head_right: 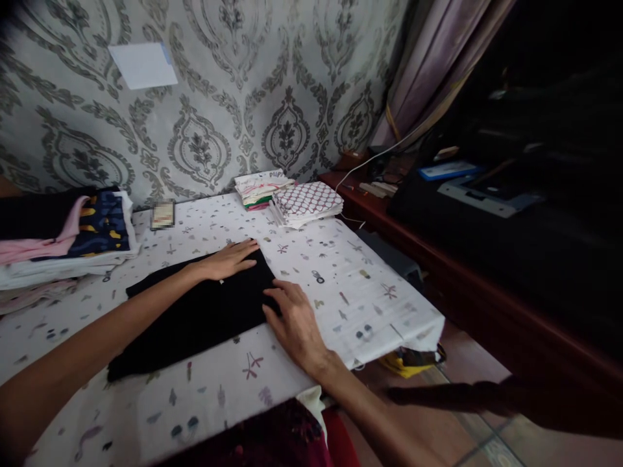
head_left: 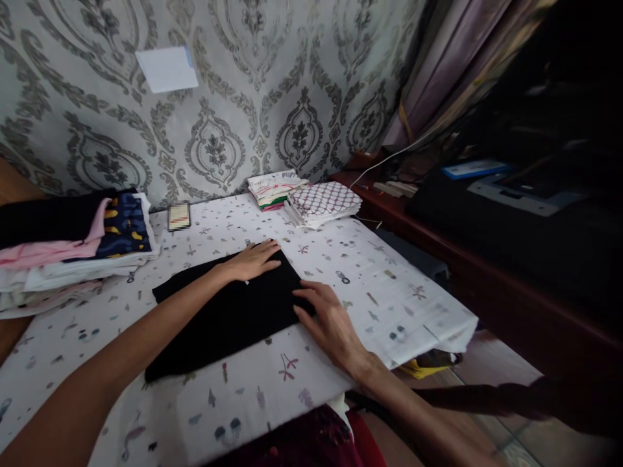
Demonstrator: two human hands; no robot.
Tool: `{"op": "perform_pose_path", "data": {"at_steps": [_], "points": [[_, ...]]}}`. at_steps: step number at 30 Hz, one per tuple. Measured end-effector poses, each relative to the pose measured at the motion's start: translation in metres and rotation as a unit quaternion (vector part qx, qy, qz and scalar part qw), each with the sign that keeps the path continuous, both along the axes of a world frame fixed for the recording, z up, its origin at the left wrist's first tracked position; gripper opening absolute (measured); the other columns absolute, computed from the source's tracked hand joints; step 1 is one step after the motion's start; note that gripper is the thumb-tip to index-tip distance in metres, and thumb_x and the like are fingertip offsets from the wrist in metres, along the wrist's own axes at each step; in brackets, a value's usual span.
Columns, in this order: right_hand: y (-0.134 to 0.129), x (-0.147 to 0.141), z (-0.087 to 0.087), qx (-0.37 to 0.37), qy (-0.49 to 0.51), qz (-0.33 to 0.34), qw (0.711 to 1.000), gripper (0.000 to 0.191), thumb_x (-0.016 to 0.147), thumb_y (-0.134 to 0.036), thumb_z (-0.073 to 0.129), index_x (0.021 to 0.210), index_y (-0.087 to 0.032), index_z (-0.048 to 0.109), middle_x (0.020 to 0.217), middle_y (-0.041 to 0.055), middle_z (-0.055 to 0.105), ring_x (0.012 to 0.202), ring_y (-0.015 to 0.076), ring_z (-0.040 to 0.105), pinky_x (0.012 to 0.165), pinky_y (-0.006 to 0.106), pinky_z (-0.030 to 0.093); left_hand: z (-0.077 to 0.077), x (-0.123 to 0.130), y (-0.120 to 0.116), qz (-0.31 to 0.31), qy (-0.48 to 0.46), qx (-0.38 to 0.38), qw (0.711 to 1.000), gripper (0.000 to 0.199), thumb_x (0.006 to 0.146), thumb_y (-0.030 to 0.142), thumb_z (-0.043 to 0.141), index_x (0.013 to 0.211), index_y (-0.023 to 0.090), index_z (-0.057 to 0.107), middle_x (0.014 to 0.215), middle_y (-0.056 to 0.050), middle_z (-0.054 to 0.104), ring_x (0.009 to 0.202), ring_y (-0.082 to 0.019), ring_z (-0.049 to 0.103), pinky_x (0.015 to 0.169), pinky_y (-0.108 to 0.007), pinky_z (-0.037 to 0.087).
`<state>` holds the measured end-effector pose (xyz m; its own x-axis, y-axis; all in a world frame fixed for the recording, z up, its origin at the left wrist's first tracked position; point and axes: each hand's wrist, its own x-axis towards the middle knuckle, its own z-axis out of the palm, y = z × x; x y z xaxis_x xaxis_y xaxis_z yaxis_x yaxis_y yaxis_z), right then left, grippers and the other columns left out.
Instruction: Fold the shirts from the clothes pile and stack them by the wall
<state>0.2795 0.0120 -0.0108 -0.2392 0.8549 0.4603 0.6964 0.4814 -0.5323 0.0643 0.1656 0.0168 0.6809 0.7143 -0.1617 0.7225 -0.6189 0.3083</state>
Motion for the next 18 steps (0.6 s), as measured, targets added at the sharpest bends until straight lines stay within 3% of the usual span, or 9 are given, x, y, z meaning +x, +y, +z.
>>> {"op": "perform_pose_path", "data": {"at_steps": [2,5,10,14,16,18], "points": [[-0.002,0.009,-0.002,-0.011,-0.039,-0.068,0.997,0.028,0.094,-0.033,0.054,0.116,-0.019,0.063,0.112,0.0135,0.065,0.105,0.0288,0.061,0.091,0.048,0.051,0.006,-0.005,0.014,-0.005,-0.03,0.01,0.999,0.06,0.101,0.052,0.024,0.152,0.022,0.031,0.162,-0.009,0.03,0.15,-0.022,0.025,0.12,-0.043,0.019],[-0.005,0.014,-0.003,-0.041,-0.108,-0.139,0.984,0.029,0.094,-0.042,0.053,0.104,-0.017,0.064,0.095,0.0115,0.065,0.092,0.0295,0.06,0.084,0.047,0.049,0.017,-0.01,0.032,-0.02,-0.032,0.057,0.998,0.051,0.101,0.034,0.029,0.149,0.021,0.037,0.157,-0.009,0.041,0.144,-0.02,0.036,0.117,-0.037,0.027],[-0.002,0.007,-0.002,-0.077,-0.12,-0.139,0.98,0.024,0.089,-0.042,0.055,0.08,-0.021,0.059,0.085,0.0077,0.062,0.084,0.0261,0.058,0.078,0.041,0.045,0.024,0.001,0.048,-0.078,0.051,0.071,0.993,0.053,0.085,0.008,0.042,0.133,0.026,0.053,0.156,-0.004,0.041,0.144,-0.021,0.033,0.114,-0.037,0.029],[-0.001,-0.001,0.012,-0.153,0.007,-0.12,0.981,0.018,0.081,-0.037,0.059,0.073,-0.022,0.053,0.074,0.0033,0.061,0.072,0.0208,0.058,0.069,0.034,0.045,0.034,0.005,0.045,-0.087,0.035,0.095,0.991,0.037,0.072,0.002,0.045,0.099,0.021,0.061,0.133,-0.007,0.059,0.12,-0.021,0.053,0.093,-0.031,0.042],[-0.004,-0.009,0.025,-0.194,0.107,-0.093,0.971,0.019,0.082,-0.038,0.058,0.073,-0.022,0.052,0.07,0.0006,0.061,0.066,0.0177,0.057,0.062,0.03,0.045,0.046,-0.006,0.041,-0.074,0.007,0.103,0.992,0.031,0.069,0.004,0.047,0.092,0.021,0.059,0.107,-0.005,0.067,0.098,-0.02,0.059,0.08,-0.03,0.043],[-0.012,-0.023,0.04,-0.186,0.171,-0.062,0.966,0.018,0.083,-0.036,0.058,0.074,-0.022,0.052,0.068,-0.0007,0.061,0.065,0.0163,0.058,0.061,0.028,0.046,0.061,-0.027,0.034,-0.05,-0.034,0.112,0.992,0.027,0.069,0.007,0.049,0.089,0.021,0.058,0.088,-0.002,0.066,0.082,-0.019,0.059,0.073,-0.029,0.042]]}}
